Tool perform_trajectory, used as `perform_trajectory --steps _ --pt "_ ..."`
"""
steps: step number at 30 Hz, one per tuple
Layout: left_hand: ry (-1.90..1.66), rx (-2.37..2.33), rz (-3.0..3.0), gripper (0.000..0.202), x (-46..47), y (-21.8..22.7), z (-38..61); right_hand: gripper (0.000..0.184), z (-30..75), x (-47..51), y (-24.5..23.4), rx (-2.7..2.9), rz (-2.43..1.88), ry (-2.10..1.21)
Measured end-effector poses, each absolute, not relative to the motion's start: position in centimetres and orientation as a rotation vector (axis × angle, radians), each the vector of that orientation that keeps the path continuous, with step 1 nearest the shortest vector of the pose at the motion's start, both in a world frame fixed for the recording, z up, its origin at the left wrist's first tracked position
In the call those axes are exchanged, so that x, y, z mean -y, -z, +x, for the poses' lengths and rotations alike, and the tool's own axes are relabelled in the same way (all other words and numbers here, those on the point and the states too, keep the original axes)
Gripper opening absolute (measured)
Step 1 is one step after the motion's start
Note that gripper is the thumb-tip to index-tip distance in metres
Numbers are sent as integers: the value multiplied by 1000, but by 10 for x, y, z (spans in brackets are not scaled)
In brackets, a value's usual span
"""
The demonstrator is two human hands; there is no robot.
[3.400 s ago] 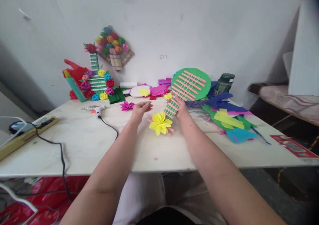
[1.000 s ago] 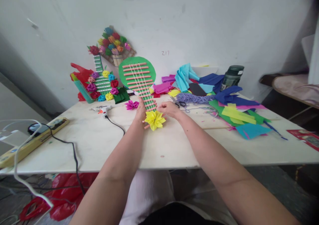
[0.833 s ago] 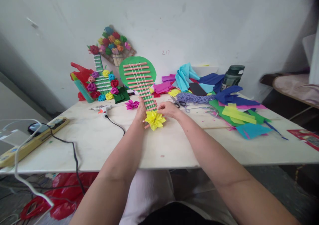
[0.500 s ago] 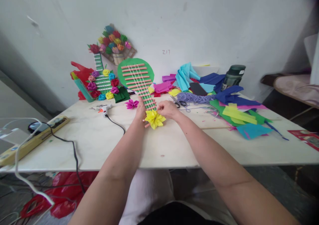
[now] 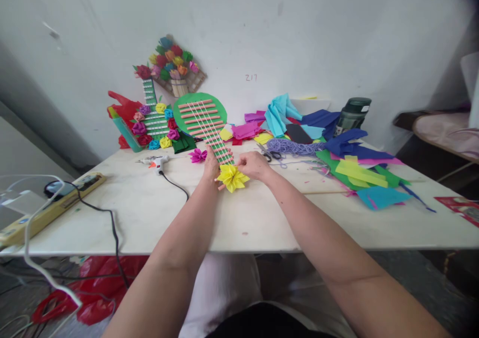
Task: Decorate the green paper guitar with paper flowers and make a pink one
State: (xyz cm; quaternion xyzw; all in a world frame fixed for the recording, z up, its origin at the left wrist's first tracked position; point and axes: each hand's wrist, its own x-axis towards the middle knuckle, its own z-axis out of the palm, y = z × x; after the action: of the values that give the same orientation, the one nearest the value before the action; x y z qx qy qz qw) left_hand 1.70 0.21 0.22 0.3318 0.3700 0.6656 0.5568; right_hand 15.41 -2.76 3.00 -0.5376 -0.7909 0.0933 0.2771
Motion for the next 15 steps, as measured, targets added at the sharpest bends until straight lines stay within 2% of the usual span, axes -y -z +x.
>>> perform_trajectory --steps 5,11,15 --pt "-1558 -832 822 59 2 -1 18 21 154 24 -26 2188 -1347 -375" --pt "-1505 -766 838 61 2 3 17 38 155 22 -25 2197 -1322 -473" --pt "-1530 -790 815 60 1 3 17 31 155 22 -28 2299 -1338 -430"
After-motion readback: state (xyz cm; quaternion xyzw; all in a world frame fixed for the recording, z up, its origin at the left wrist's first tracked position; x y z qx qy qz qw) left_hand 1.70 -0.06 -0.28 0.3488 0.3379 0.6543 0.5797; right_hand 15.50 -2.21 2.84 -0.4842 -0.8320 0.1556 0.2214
